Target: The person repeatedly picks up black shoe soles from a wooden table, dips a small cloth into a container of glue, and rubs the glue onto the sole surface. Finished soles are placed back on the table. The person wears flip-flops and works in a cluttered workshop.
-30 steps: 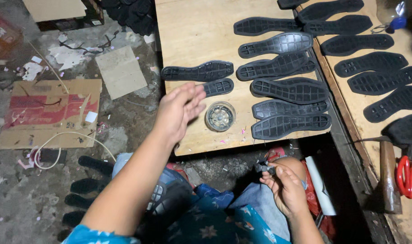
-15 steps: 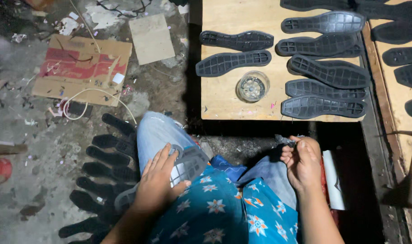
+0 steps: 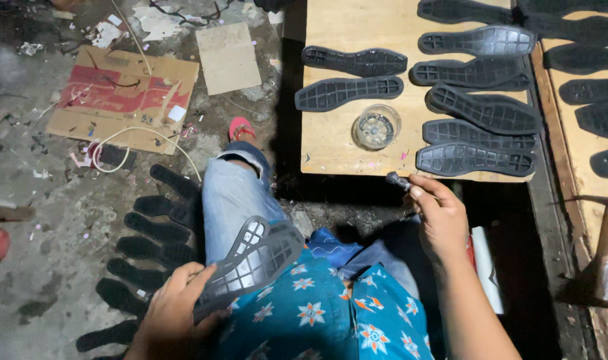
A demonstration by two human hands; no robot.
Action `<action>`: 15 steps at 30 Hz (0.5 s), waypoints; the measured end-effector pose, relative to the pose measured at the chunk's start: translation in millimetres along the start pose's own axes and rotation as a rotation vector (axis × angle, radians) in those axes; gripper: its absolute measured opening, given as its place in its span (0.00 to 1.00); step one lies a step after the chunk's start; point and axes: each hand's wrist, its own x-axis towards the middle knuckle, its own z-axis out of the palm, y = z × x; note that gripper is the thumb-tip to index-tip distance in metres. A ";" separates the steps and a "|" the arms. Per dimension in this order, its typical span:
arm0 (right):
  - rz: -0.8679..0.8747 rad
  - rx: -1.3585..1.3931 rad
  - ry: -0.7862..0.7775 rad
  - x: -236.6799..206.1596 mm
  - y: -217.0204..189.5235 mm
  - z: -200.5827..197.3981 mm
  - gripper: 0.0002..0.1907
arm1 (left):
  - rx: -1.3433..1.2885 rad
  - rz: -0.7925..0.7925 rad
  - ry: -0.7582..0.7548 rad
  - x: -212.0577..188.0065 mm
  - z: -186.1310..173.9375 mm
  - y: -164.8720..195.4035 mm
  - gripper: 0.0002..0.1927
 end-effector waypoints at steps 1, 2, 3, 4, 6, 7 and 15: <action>-0.040 -0.105 0.006 9.8 -11.2 7.2 0.14 | -0.049 0.016 0.030 4.4 1.9 -5.0 0.46; -0.074 -0.211 0.013 18.4 -21.9 13.4 0.15 | -0.023 -0.016 -0.025 7.8 2.5 -10.0 0.47; -0.103 -0.320 0.020 27.2 -31.3 19.3 0.15 | 0.002 -0.053 -0.084 10.4 3.4 -14.0 0.48; -0.233 -0.437 -0.012 37.7 -39.8 25.6 0.14 | 0.027 -0.090 -0.139 14.7 2.9 -17.2 0.50; -0.493 -0.672 -0.081 57.4 -52.6 36.1 0.11 | -0.044 -0.187 -0.220 20.0 -5.8 -25.1 0.45; -0.550 -0.758 -0.101 66.0 -56.1 41.0 0.11 | -0.079 -0.237 -0.266 21.5 -9.4 -27.4 0.43; -0.807 -1.245 -0.208 101.1 -56.0 64.0 0.12 | -0.020 -0.125 -0.239 39.8 -33.4 -47.4 0.47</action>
